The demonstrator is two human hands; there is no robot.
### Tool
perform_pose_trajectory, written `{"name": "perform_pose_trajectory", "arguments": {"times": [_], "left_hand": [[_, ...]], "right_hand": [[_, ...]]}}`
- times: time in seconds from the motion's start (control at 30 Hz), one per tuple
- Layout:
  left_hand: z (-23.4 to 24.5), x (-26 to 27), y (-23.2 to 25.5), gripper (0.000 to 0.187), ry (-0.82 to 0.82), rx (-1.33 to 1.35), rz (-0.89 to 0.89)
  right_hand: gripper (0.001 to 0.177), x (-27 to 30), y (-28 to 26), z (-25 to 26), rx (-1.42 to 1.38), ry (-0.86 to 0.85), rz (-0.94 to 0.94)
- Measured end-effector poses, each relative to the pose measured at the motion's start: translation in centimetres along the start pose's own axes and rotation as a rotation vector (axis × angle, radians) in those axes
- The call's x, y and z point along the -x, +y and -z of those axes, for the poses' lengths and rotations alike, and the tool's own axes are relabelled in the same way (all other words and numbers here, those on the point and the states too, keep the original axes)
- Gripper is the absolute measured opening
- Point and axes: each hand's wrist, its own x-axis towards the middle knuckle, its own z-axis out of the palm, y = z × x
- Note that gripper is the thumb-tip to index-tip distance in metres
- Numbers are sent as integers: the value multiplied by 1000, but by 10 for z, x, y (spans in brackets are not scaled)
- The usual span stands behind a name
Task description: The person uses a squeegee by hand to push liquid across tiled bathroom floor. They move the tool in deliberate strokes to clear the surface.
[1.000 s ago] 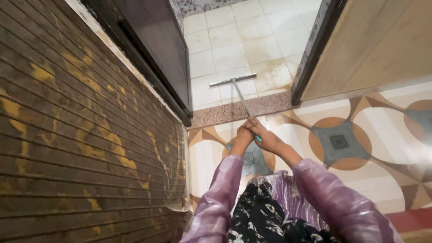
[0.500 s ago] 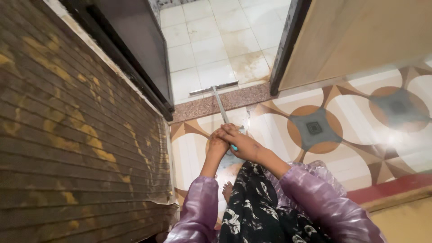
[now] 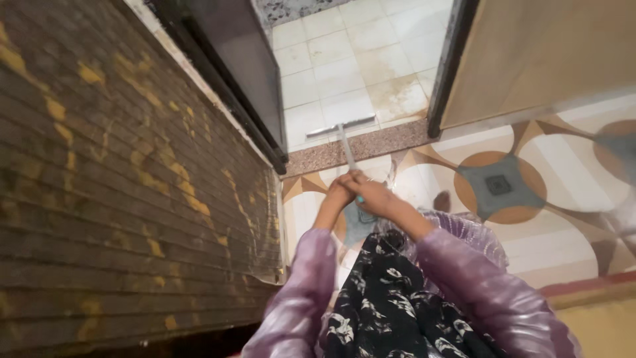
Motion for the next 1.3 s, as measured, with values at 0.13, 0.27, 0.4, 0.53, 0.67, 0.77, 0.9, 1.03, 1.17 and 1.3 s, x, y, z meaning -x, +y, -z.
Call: {"name": "perform_pose_trajectory", "arguments": {"times": [0.13, 0.27, 0.4, 0.53, 0.67, 0.77, 0.9, 1.03, 1.17, 1.3], "left_hand": [[36, 60, -11, 29, 61, 131, -139], [17, 48, -19, 34, 146, 234, -10], [-19, 12, -23, 32, 194, 199, -152], [-25, 0, -21, 32, 193, 189, -129], [-18, 5, -27, 31, 123, 69, -58], [-11, 20, -35, 33, 144, -39, -40], [-1, 40, -40, 34, 184, 134, -92], [-7, 33, -45, 36, 183, 283, -54], [-16, 26, -37, 35, 207, 217, -115], [9, 38, -9, 31, 162, 283, -47]], "right_hand": [[74, 5, -54, 5, 123, 77, 104], [70, -11, -31, -16, 100, 69, 34], [81, -21, 22, -54, 136, 77, 22], [81, -21, 18, -33, 74, 3, -58], [70, -12, -39, 31, 115, -60, -98], [72, -13, -70, 49, 151, -49, -24], [77, -23, -61, 19, 117, 28, 93], [74, -38, -25, -28, 112, -114, -94], [79, -32, -7, -45, 155, -69, -33], [79, -20, -37, 12, 139, -86, 98]]}}
